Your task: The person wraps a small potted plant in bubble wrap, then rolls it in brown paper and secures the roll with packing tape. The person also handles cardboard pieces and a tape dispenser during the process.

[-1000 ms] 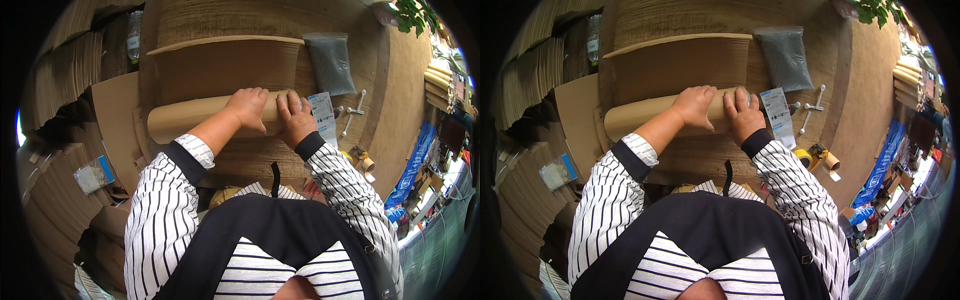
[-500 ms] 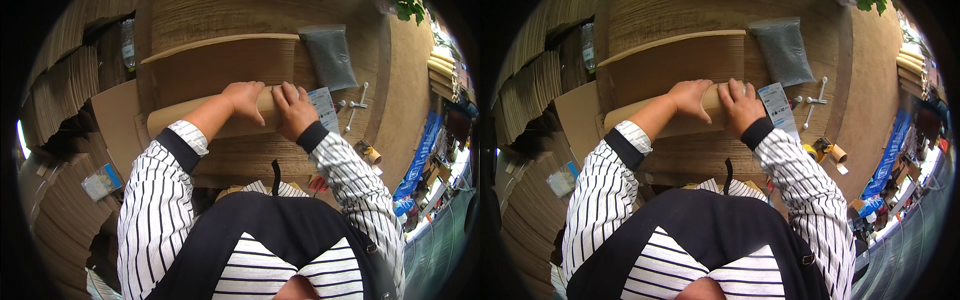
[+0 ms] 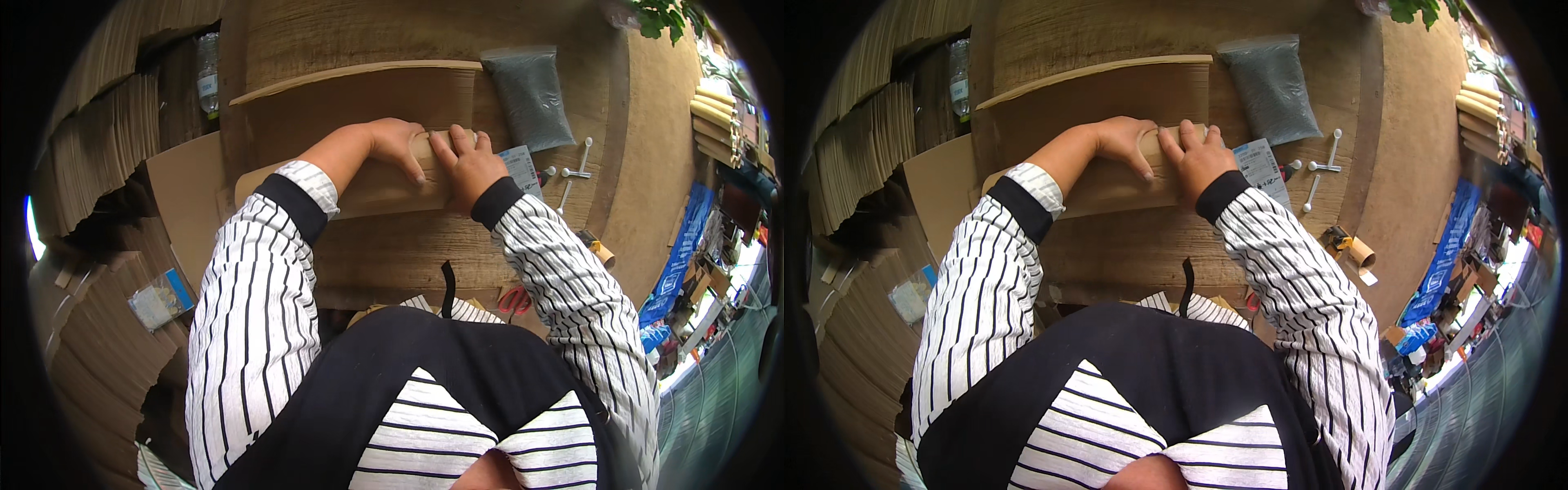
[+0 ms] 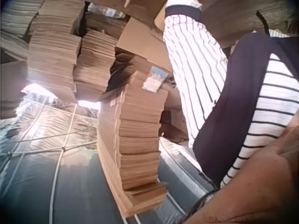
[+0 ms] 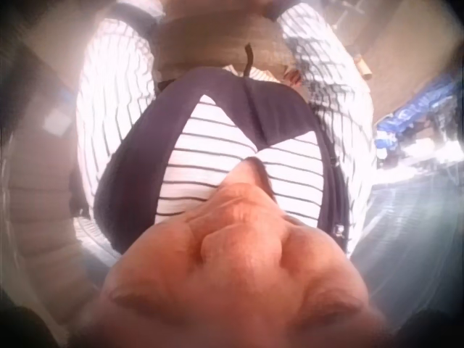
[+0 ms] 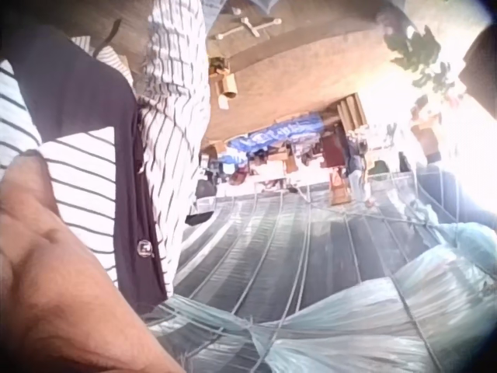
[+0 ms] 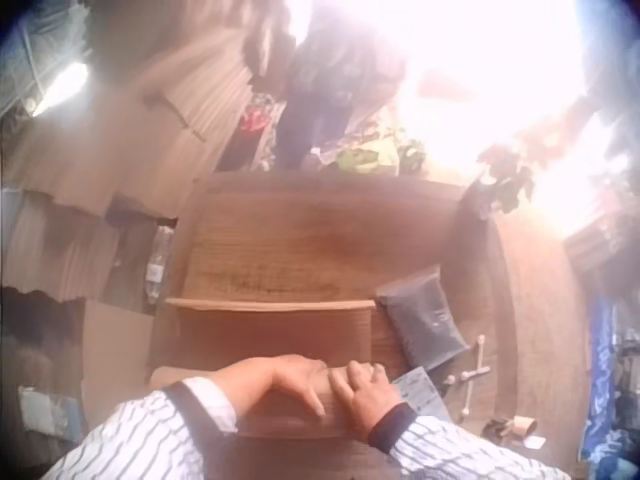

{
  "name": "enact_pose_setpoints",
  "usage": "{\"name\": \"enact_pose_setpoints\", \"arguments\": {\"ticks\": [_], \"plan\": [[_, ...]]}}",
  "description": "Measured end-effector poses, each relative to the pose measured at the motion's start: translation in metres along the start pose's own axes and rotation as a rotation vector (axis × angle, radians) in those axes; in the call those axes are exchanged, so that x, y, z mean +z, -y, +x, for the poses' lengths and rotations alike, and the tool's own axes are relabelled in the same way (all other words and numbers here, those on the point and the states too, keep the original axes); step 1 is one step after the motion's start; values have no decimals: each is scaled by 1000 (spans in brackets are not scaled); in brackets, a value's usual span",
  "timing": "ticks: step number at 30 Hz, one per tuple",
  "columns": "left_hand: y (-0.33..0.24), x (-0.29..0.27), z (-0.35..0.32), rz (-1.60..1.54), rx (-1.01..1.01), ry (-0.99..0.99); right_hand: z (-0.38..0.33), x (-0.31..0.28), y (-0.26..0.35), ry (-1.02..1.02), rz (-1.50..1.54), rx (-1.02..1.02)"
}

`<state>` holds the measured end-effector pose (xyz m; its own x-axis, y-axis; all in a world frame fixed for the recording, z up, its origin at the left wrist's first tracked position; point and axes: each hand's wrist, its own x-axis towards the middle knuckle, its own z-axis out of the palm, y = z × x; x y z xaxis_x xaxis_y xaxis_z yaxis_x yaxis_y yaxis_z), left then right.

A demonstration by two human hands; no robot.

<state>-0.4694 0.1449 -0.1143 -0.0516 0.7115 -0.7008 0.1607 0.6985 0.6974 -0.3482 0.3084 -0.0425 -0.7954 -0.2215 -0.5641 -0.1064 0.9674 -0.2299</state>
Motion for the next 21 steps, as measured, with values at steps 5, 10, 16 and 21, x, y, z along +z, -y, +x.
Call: {"name": "enact_pose_setpoints", "arguments": {"ticks": [5, 10, 16, 21], "plan": [[-2, -2, -8, 73, 47, -106, 10, -10, -1, 86, 25, 20], [-2, 84, -49, 463, 160, -904, 26, -21, -13, 151, 48, -17], [4, 82, -68, 640, 164, -840, 60, -45, -16, 335, 53, -38], [9, 42, -57, 591, 147, -708, 103, -49, -39, 525, 165, -91]]}}
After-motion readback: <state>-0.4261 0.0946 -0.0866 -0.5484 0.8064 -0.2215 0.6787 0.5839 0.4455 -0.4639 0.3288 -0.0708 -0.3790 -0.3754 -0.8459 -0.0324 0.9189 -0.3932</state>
